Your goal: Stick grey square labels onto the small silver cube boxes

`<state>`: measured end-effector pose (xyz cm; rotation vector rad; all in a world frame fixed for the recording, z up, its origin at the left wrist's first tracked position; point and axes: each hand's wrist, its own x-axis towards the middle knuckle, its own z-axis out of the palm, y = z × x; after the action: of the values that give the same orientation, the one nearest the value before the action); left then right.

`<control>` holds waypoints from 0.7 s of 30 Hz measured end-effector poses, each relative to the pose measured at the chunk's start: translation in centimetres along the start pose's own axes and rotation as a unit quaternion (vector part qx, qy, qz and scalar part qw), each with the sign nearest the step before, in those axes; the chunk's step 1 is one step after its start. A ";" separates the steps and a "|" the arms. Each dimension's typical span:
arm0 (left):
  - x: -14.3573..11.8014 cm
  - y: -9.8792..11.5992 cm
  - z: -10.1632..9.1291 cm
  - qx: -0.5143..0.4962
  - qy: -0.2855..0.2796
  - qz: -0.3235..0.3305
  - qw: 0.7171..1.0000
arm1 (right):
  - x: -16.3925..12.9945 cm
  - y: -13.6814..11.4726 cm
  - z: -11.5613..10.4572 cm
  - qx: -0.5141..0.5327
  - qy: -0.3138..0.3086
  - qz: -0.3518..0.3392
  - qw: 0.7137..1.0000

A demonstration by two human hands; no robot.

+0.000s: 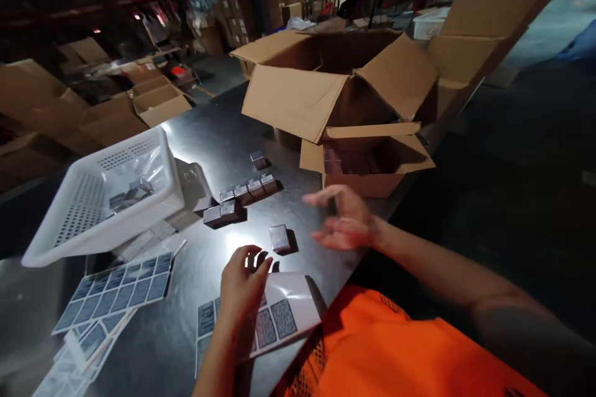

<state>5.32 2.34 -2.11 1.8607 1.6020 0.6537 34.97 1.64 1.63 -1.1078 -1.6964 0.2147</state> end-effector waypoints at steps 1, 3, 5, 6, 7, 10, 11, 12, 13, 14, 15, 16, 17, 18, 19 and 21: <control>0.0 0.0 -0.2 0.010 0.007 0.008 1.000 | 0.2 -0.7 2.4 0.003 -0.051 -0.031 0.998; 0.1 -0.1 -0.5 0.022 0.016 0.017 0.999 | 0.9 -1.4 5.7 -0.043 -0.190 -0.056 0.979; 0.1 -0.1 -1.0 0.026 0.017 0.011 0.999 | 1.6 -1.5 7.4 -0.086 -0.326 -0.018 0.941; 0.2 0.0 -1.2 0.022 0.018 0.005 1.000 | 1.9 -1.5 7.8 -0.086 -0.368 0.012 0.926; 0.2 0.0 -1.5 0.011 0.018 0.000 1.000 | 2.3 -1.5 8.2 -0.064 -0.382 0.039 0.921; 0.2 0.1 -2.2 -0.065 0.017 -0.007 0.998 | 3.4 -1.9 9.4 0.077 -0.320 0.090 0.940; 0.3 0.1 -2.4 -0.098 0.015 -0.004 0.995 | 3.7 -2.2 10.0 0.137 -0.298 0.110 0.938; 0.3 0.1 -2.6 -0.129 0.014 -0.001 0.992 | 4.1 -2.5 10.6 0.200 -0.287 0.137 0.927; 0.4 0.0 -2.7 -0.155 0.016 0.001 0.988 | 4.4 -2.8 11.3 0.260 -0.288 0.170 0.906; 0.5 0.0 -2.8 -0.175 0.021 0.001 0.984 | 4.6 -3.0 11.9 0.312 -0.294 0.206 0.880; 0.5 -0.1 -2.8 -0.186 0.030 0.002 0.982 | 4.7 -3.1 12.4 0.355 -0.302 0.240 0.851; 0.5 -0.2 -2.9 -0.186 0.045 0.002 0.981 | 4.8 -3.1 12.8 0.387 -0.307 0.269 0.827; 0.5 -0.2 -2.9 -0.178 0.063 0.002 0.982 | 4.8 -2.9 13.1 0.411 -0.311 0.290 0.807; 0.5 -0.3 -3.0 -0.167 0.080 0.004 0.983 | 4.7 -2.7 13.4 0.427 -0.313 0.304 0.792; 0.5 -0.3 -3.0 -0.157 0.094 0.009 0.983 | 4.5 -2.4 13.5 0.439 -0.315 0.312 0.781; 0.4 -0.3 -3.1 -0.149 0.113 0.024 0.982 | 3.9 -1.9 13.4 0.446 -0.310 0.307 0.781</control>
<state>2.95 3.13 -0.15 1.6545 1.5012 1.0975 22.74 8.34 -0.50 -0.8152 -1.3712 1.7753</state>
